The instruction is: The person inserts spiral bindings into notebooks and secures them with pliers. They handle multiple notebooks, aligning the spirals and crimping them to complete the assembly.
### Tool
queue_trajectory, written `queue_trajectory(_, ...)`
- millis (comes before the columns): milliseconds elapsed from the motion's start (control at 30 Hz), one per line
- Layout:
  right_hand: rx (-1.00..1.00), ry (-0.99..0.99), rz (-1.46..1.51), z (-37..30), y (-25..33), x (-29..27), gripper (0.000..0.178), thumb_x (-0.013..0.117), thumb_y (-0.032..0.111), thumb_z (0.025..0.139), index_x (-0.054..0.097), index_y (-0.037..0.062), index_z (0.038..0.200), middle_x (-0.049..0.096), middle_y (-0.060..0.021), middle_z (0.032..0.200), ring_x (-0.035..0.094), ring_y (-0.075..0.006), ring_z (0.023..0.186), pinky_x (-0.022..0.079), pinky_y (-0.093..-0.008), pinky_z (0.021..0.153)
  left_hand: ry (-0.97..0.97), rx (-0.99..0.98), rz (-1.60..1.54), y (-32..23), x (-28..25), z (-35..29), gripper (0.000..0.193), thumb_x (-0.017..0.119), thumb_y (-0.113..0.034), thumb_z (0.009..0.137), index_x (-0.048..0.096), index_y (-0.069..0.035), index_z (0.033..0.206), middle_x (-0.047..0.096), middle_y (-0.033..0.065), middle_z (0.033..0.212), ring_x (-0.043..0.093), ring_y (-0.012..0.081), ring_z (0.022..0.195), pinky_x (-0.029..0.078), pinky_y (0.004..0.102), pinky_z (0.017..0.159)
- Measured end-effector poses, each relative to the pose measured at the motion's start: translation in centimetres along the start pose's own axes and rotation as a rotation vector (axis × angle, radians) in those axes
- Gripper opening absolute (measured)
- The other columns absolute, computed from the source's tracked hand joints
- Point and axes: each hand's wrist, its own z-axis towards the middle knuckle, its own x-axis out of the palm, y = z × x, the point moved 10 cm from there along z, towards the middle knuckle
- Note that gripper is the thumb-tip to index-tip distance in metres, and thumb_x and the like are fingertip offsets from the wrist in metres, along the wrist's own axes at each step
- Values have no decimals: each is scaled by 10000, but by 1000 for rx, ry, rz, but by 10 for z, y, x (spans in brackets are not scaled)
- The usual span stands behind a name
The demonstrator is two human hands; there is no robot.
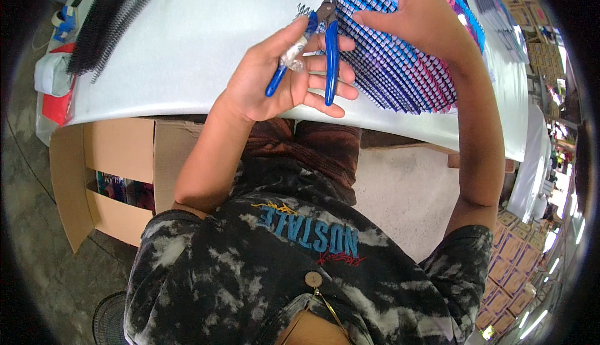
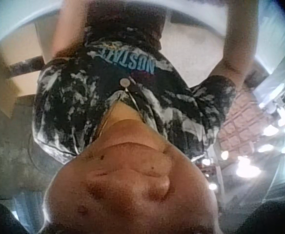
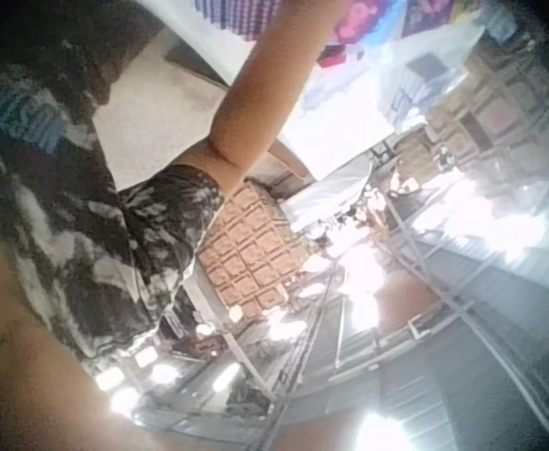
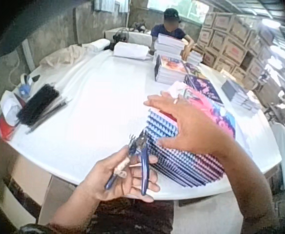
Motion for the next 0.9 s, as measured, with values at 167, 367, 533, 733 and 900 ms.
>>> queue_trajectory(167,-19,2,28,1,-2,3,719,684,255,650,433,50,1292,422,-181,1339,349,-324,1278,231,-422,1081,-283,70,548,-12,-19,-8,586,271,-498,942,479,6,1156,465,31,667,465,143,531,487,274,588)
queue_trajectory(367,-41,8,-114,1,2,5,769,690,244,639,389,49,1319,397,-185,1355,350,-326,1275,229,-420,1083,-282,121,684,-11,-30,-3,596,310,-517,926,475,-9,1190,592,101,845,603,230,830,503,358,672)
queue_trajectory(533,8,52,-122,3,4,7,798,695,249,637,360,37,1330,378,-204,1359,344,-332,1274,225,-412,1087,17,-14,-10,2,-15,-1,594,277,-517,932,491,-16,1170,573,77,823,571,204,743,492,316,604)
queue_trajectory(733,-50,52,-247,3,4,11,771,667,226,654,353,20,1328,356,-217,1369,338,-342,1276,224,-407,1089,-737,191,1581,-42,-31,-24,533,338,-538,915,532,-73,1089,520,30,727,468,145,585,425,285,566)
queue_trajectory(900,21,64,-315,3,8,13,747,619,179,688,311,-38,1333,321,-260,1374,333,-345,1280,240,-382,1086,-159,95,433,-6,-18,-8,654,208,-540,922,461,-15,1218,599,167,933,620,291,870,522,378,679)
